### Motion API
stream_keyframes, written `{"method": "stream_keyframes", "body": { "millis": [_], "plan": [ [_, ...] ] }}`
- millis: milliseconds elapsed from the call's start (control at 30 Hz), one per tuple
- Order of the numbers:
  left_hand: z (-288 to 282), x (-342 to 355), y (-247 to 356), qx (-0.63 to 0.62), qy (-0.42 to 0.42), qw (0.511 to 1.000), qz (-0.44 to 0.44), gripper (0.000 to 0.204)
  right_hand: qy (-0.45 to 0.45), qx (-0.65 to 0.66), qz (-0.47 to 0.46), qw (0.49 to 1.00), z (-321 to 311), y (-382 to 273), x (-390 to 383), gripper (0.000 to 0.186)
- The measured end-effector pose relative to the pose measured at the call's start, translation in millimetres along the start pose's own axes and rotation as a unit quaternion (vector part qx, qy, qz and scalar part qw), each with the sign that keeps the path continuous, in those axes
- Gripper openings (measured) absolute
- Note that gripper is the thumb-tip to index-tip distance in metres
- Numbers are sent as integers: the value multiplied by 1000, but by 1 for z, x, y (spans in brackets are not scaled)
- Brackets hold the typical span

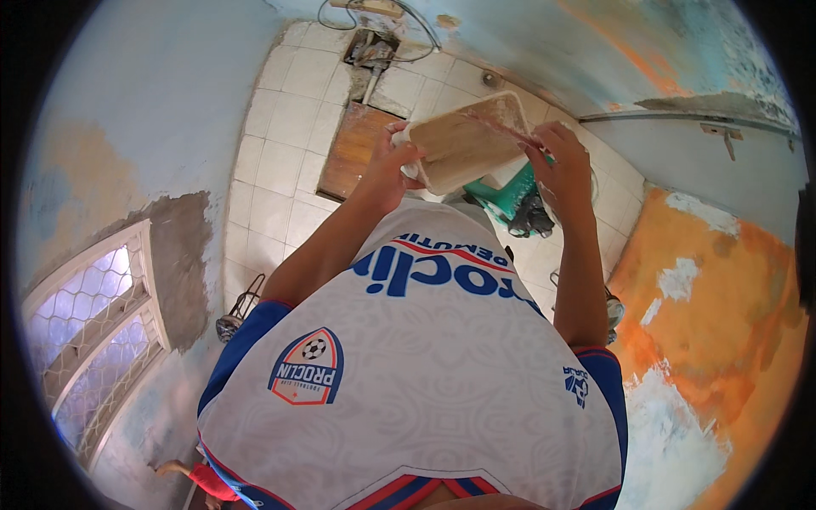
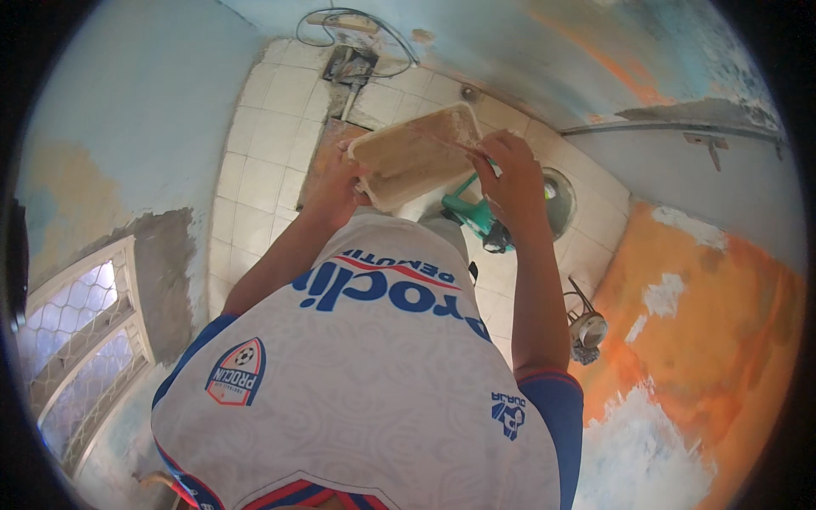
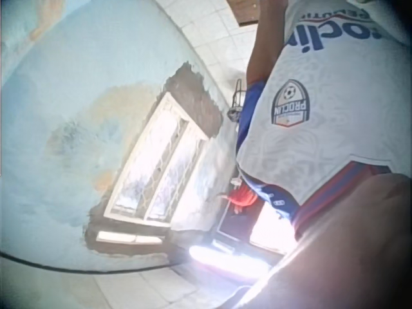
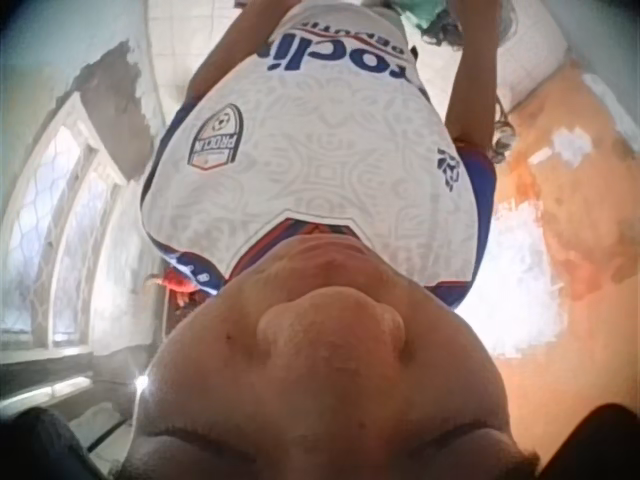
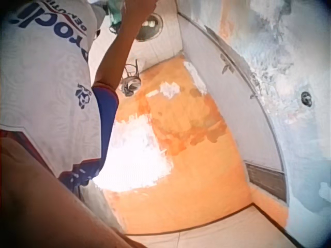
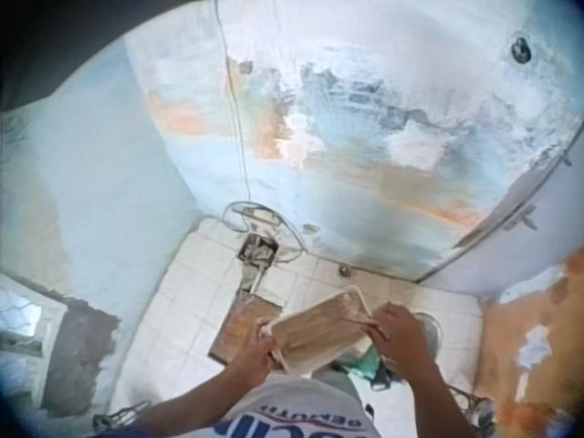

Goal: The person applies plaster to a wall with a spatula, gathering the material from a small plastic container.

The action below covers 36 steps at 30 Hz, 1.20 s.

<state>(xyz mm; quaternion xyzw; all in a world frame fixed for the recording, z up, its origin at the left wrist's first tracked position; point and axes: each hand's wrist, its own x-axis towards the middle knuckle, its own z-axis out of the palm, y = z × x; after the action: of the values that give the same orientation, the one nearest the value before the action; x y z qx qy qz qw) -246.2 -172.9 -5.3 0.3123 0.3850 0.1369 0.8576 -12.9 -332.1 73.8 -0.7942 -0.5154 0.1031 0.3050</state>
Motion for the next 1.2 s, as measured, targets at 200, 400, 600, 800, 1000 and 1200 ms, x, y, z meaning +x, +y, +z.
{"method": "stream_keyframes", "body": {
  "millis": [200,400,600,800,1000,1200],
  "plan": [
    [-52,-15,58,16,-50,996,75,66,-60,-77,-127,987,24,-81,43,14],
    [-73,-33,97,16,-80,992,93,64,-158,-230,-105,954,75,-146,67,21],
    [-89,-43,105,-1,-80,990,115,64,-187,-246,-162,937,85,-173,89,31],
    [-99,-41,104,-15,-87,986,139,63,-240,-219,-162,932,110,-157,82,41],
    [-96,-38,107,-19,-120,983,137,60,-196,-245,-122,942,101,-161,93,34],
    [-102,-16,74,26,-129,978,159,59,-254,-231,-94,935,97,-146,86,27]
  ]
}}
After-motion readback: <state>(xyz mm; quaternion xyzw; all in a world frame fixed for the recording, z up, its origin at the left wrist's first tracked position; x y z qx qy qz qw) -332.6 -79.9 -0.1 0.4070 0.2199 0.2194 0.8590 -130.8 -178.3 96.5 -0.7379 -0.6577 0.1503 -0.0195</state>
